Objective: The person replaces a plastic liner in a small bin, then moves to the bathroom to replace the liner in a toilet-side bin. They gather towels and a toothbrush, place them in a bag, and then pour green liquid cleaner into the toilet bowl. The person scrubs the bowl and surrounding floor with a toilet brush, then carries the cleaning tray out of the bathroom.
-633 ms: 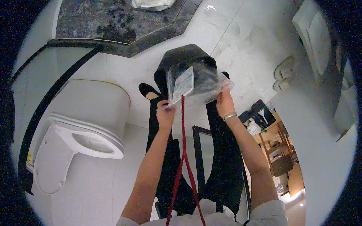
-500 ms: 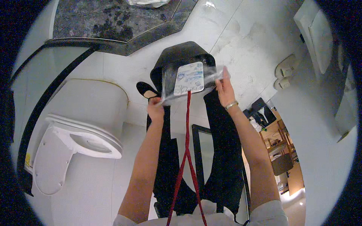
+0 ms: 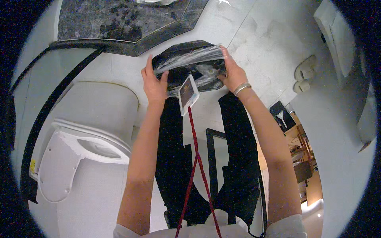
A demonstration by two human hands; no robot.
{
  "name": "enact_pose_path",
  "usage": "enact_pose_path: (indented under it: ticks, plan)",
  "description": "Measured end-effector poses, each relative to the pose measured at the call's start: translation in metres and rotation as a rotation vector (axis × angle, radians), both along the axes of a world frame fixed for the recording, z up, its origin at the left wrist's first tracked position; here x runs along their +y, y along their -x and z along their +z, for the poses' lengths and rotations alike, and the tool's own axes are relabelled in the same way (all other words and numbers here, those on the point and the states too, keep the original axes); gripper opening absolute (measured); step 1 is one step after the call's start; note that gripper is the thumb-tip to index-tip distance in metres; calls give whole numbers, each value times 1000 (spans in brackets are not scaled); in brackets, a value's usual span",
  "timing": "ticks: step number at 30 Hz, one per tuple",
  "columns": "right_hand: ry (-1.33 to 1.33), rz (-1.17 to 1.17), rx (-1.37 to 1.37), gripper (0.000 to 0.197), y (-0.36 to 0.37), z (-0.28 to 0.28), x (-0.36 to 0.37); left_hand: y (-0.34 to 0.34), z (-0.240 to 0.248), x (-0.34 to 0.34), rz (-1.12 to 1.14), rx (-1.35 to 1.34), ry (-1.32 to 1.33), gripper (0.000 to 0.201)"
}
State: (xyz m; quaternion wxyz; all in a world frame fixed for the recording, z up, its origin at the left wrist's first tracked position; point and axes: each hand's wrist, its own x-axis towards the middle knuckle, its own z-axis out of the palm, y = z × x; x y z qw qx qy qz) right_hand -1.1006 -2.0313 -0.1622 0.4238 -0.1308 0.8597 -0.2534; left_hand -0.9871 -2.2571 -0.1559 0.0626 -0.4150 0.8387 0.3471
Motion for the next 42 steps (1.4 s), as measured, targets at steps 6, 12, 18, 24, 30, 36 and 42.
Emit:
enact_pose_path:
  ticks: [6,12,18,24,30,36,42]
  plan:
    - [57,-191,-474,73,20,-11,18,21,-23,-34,-90,-333,-176,26]
    - [-39,-311,-559,53,27,-35,12,17,-55,-50,197,-537,-424,29]
    - [-148,-123,361,37,-21,-45,4,-79,-64,-52,800,-359,-906,28]
    - [-92,-205,72,53,-75,-37,-31,-213,26,-24,634,-405,-857,26]
    - [-8,-370,-210,54,-137,-28,-167,-253,165,-10,126,-358,-457,17]
    - [226,-508,-344,62,-176,-30,-315,-272,193,1,173,-305,-407,14]
    - [290,-613,-95,53,-93,-55,-318,-279,191,-5,183,-291,-367,15]
